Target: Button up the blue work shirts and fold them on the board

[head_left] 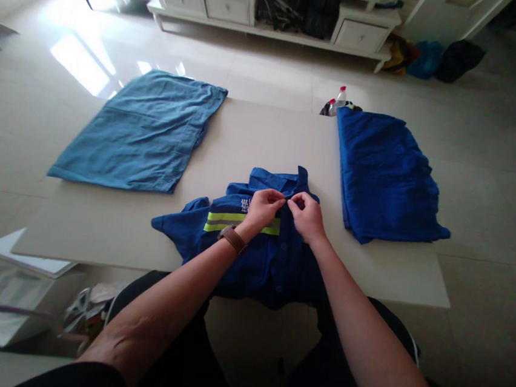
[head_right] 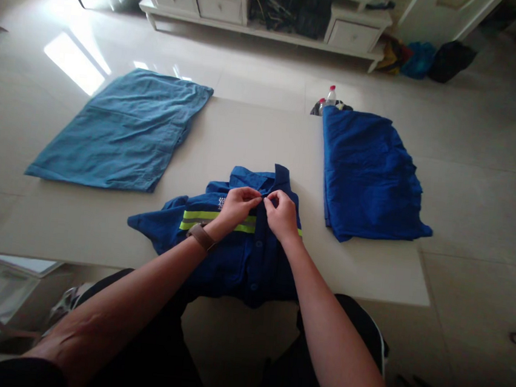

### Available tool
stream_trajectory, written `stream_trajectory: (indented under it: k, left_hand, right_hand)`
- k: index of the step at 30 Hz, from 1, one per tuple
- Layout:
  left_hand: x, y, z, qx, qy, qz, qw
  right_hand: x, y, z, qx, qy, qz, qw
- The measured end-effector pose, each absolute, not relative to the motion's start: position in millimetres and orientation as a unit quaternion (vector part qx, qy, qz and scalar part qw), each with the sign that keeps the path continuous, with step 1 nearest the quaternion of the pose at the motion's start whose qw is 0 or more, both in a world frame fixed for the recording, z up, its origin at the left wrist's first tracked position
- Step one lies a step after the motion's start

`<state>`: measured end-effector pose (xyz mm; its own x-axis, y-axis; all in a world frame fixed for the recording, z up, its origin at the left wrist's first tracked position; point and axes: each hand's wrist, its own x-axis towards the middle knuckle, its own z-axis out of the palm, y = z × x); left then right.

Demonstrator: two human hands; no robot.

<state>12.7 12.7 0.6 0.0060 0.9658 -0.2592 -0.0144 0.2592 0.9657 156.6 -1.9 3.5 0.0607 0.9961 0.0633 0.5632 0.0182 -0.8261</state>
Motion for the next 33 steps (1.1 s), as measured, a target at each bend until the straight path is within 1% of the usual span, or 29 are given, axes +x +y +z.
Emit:
stream_trajectory:
  k: [3,8,12,17,23,33]
  left_hand:
    - [13.3,11.1,-0.6,0.411,0.554,0.437,0.578]
    - [13.2,10.1,-3.3,0.371,0.567,0.397,0.619]
    - [14.1,9.4,-0.8,0.35,0.557,0.404,0.636]
    - [15.3,8.2,-1.3,0.354,0.584,0.418,0.599]
    - [13.0,8.3,-3.1,0.354,0.586,0.407,0.605]
    - [19.8,6.1,0.2,0.333,0.586,0.432,0.6]
  right_hand:
    - [156.7,-1.6,1.6,-0.634,-0.616,0.306,0.354]
    - [153.2,-5.3,3.5,-0.614,-0.677,0.218,0.344]
    - [151.7,-7.3,5.5,-0.606,-0.698,0.192,0.33]
    - [151.6,-8.0,7.8,-0.595,-0.713,0.194,0.316]
    - [151.9,-9.4,5.0,-0.595,-0.721,0.189,0.301]
    - [154.7,-7.3,8.2,-0.605,-0.693,0.21,0.33]
